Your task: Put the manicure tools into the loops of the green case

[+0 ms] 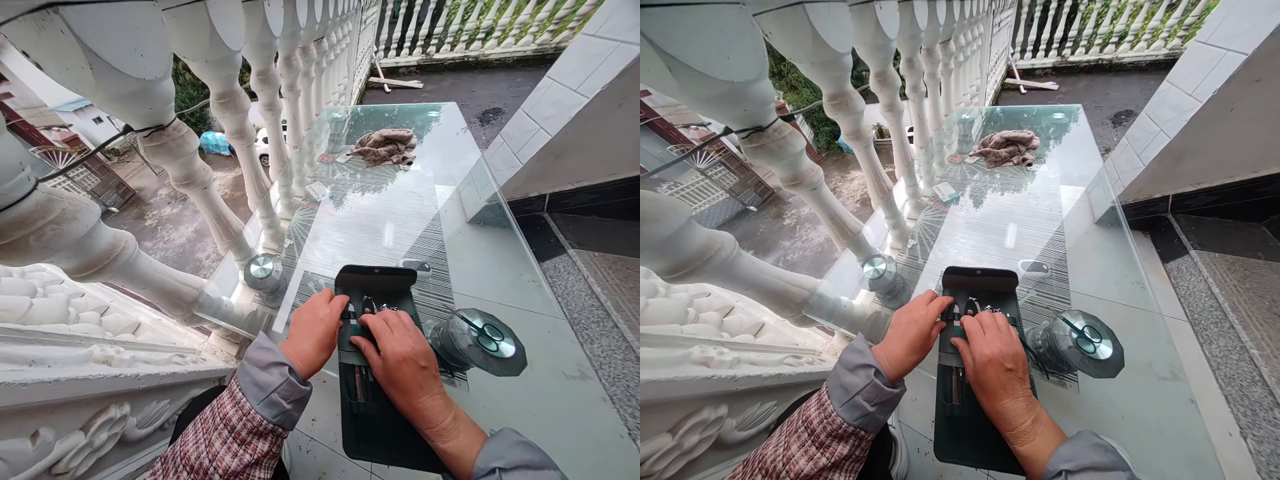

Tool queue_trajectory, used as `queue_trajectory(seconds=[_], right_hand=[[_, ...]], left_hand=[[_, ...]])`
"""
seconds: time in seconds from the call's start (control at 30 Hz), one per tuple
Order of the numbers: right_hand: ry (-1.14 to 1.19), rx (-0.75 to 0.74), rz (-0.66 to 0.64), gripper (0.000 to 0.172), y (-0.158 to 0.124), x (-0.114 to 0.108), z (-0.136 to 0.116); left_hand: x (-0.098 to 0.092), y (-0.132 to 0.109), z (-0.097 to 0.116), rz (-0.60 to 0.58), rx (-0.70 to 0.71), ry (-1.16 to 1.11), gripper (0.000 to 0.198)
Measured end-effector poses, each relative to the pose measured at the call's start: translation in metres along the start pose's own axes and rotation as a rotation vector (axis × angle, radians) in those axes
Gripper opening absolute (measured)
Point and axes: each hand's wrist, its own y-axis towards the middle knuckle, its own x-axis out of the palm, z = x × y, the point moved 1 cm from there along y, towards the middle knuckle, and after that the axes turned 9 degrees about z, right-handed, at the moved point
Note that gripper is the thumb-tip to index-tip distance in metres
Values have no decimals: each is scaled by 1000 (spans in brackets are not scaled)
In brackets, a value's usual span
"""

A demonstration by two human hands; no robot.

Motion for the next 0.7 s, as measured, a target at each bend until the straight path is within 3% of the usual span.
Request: queue_trajectory(seconds=[0.3,0.4,0.5,0.57,0.7], right_hand=[[-56,27,-4,20,-2,3,2],[-16,21,50,19,2,-6,10],[-8,72,186,24,6,-28,38],[-90,175,208,30,3,-45,68],[-330,287,-73,38,-20,-64,125]], left_hand=[[1,0,-1,8,7,7,34],[2,1,-1,5,7,13,35],[1,1,-1,-10,9,19,36],[0,1,0,-18,12,26,35],[-4,2,2,-18,-2,41,29]])
